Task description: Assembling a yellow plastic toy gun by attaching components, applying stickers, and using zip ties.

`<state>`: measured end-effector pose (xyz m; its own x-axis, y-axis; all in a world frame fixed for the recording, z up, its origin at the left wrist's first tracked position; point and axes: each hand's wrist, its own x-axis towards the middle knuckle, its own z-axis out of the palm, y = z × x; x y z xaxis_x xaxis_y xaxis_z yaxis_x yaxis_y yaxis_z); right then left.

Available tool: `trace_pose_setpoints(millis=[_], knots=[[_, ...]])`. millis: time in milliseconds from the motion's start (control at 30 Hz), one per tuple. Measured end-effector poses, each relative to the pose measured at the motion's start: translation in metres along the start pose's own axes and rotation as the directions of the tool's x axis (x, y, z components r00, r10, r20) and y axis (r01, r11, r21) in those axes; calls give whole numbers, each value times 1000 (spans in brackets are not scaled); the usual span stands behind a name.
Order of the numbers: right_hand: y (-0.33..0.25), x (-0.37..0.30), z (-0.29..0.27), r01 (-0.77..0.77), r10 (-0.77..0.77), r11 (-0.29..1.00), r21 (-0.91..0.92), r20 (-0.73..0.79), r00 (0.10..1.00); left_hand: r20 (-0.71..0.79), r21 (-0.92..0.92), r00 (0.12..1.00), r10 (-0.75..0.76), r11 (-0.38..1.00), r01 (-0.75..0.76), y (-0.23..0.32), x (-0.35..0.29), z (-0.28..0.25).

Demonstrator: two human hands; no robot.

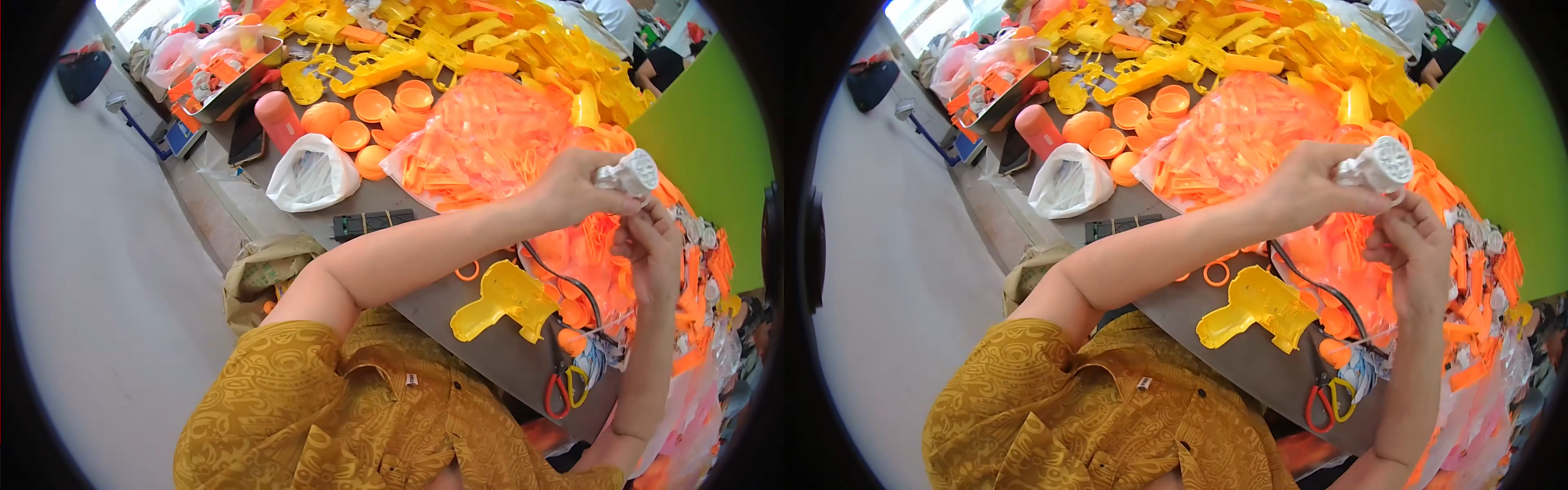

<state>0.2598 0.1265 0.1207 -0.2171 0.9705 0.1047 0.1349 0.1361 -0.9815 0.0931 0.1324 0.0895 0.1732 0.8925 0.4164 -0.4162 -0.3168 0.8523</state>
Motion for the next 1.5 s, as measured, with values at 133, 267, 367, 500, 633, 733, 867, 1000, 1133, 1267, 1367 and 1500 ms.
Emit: trace_pose_setpoints(millis=[133,267,367,500,633,733,867,1000,1133,1267,1367,1500], knots=[[34,-28,8,-159,175,862,482,12,985,82,-37,992,-99,994,103,-12,-28,-7],[53,-53,27,-47,195,786,617,-176,965,153,134,967,-202,974,182,-16,-51,-13],[70,-72,37,17,198,671,742,-201,959,175,190,945,-277,951,244,-9,-55,-10],[79,-89,49,-18,183,612,791,-119,976,200,229,879,-432,893,387,-4,-53,-16],[73,-93,46,-193,232,733,652,26,972,300,223,891,-342,933,283,-16,-60,-20],[55,-94,43,-208,218,965,158,-46,975,320,275,870,-374,916,293,-12,-62,-24],[49,-94,35,-12,28,982,-186,86,996,368,343,867,-337,916,210,-10,-63,-29],[49,-95,43,117,-73,897,-427,118,990,344,554,821,-456,804,214,16,-59,-19],[53,-101,47,-119,126,931,-344,-2,992,322,646,857,-403,755,112,1,-72,-16],[76,-116,59,-275,271,960,-62,-58,961,256,556,903,-345,817,155,-28,-88,-20],[82,-123,66,-305,307,952,30,-118,944,196,356,902,-385,885,300,-42,-98,-19],[96,-125,71,-307,271,949,-74,-309,911,64,289,953,-296,919,266,-61,-116,-10]])
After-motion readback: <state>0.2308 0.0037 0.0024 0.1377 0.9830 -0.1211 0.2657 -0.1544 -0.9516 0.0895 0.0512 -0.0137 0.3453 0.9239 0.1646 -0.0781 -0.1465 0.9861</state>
